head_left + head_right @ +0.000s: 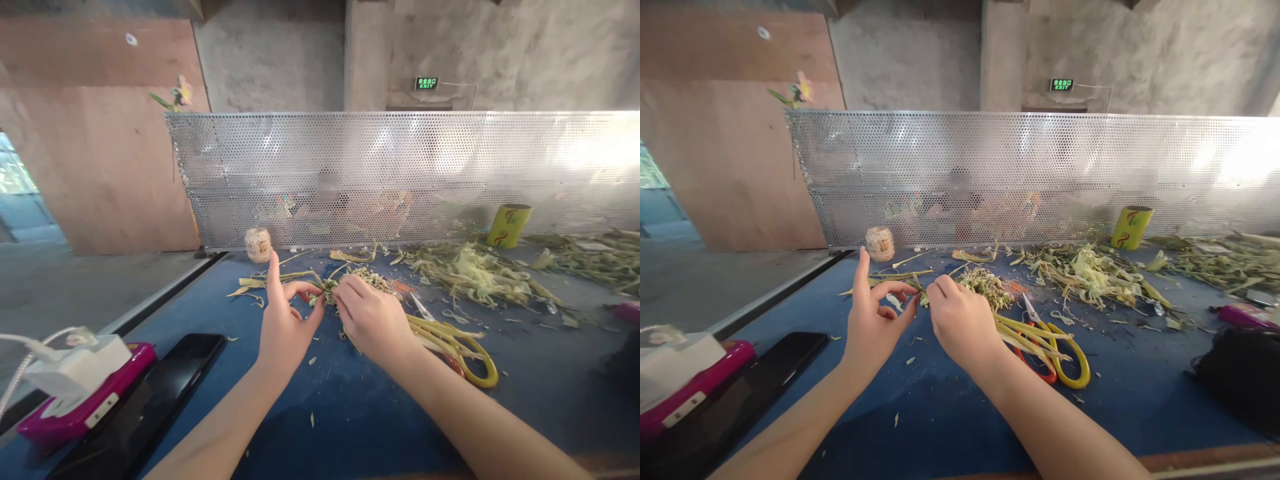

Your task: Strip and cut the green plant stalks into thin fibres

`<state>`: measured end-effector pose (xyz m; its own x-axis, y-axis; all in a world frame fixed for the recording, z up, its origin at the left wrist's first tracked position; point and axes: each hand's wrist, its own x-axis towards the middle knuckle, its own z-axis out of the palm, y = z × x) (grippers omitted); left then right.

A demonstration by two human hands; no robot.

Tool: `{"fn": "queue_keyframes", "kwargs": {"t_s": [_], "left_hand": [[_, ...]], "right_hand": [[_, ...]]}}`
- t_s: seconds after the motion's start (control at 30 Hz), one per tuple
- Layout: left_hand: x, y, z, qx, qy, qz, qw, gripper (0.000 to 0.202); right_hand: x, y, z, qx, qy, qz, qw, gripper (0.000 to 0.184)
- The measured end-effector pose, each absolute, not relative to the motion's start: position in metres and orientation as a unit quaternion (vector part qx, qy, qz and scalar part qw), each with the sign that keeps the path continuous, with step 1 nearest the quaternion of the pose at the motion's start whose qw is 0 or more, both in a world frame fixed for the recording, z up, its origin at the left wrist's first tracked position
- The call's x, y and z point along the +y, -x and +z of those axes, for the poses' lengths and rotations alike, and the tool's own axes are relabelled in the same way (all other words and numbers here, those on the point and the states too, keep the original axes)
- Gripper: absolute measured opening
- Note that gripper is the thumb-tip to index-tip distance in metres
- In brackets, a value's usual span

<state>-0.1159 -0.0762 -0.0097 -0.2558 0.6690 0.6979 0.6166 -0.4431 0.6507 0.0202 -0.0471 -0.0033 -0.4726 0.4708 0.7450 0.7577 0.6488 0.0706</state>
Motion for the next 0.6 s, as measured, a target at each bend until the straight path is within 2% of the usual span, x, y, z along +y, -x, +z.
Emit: {"fn": "queue_keyframes", "kwargs": {"t_s": [0.6], "left_hand": [[-0.0774, 0.1150, -0.0041, 0.519, -0.585, 0.621, 0.053, 0.097]], "right_hand": [[-0.0477, -0.0206, -0.0014, -0.836, 0.372, -0.210, 0.345, 0.017]]}}
